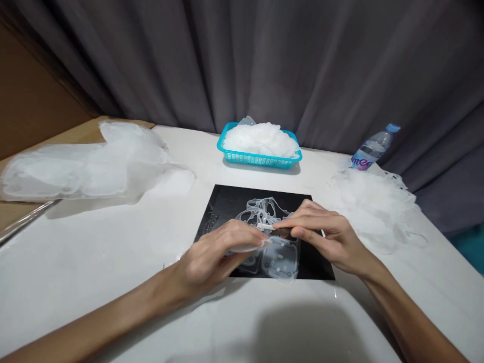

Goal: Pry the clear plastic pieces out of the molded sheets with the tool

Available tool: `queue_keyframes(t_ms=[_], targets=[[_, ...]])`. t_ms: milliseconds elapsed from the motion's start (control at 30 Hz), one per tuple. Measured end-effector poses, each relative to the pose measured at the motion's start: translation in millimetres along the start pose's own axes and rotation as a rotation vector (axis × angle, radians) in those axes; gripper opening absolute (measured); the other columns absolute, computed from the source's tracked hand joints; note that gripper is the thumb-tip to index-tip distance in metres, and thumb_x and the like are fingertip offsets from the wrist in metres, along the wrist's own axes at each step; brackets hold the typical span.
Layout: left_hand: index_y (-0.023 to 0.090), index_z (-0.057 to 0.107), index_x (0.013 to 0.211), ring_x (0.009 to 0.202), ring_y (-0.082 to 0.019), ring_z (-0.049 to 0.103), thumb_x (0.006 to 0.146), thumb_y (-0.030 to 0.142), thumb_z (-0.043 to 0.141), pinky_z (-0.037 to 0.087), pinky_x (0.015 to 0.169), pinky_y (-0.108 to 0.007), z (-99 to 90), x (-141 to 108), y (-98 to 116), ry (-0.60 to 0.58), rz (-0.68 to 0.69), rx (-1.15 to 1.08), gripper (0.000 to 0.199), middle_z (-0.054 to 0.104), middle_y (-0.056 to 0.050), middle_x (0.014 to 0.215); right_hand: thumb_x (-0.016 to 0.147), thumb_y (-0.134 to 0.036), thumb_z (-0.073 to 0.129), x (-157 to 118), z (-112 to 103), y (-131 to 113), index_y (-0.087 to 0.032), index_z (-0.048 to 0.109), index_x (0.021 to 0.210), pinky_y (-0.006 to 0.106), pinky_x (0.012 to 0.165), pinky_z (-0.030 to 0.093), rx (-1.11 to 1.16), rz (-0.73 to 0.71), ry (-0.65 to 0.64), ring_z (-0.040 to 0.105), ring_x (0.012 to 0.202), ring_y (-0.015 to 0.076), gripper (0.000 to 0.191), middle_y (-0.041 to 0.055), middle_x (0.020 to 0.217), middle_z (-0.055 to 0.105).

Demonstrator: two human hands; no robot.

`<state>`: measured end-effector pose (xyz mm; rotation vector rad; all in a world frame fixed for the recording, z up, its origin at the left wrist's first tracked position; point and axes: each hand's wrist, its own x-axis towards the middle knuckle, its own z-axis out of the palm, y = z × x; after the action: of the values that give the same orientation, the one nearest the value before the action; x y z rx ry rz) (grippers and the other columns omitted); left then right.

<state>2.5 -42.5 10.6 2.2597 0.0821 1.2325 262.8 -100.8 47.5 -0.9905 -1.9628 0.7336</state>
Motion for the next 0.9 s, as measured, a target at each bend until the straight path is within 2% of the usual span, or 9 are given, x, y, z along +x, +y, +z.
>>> queue_keyframes(t_ms=[367, 900], targets=[[0.014, 0.063, 0.126, 0.101, -0.021, 0.077, 0.094, -0.003, 0.065, 0.066, 0.086, -0.031, 1.2, 0.6, 0.7, 0.012, -0.004, 0.003, 0.036, 0.078, -0.012, 0.104, 0.106, -0.029, 0.06, -0.4, 1.0, 3.2, -0.031, 0.075, 0.128, 0.04, 0.083, 0.05, -0.013, 0.0, -0.037, 0.063, 0.09, 0.0203, 0.026, 0.0037, 0.111, 0.08], [0.01, 0.064, 0.125, 0.101, -0.022, 0.077, 0.095, -0.004, 0.064, 0.067, 0.087, -0.03, 1.5, 4.1, 5.1, -0.002, 0.005, -0.08, 0.033, 0.078, -0.015, 0.103, 0.104, -0.022, 0.064, -1.3, 0.7, 1.5, -0.032, 0.074, 0.131, 0.036, 0.083, 0.047, 0.046, -0.03, -0.05, 0.059, 0.09, 0.0181, 0.03, 0.001, 0.11, 0.079]])
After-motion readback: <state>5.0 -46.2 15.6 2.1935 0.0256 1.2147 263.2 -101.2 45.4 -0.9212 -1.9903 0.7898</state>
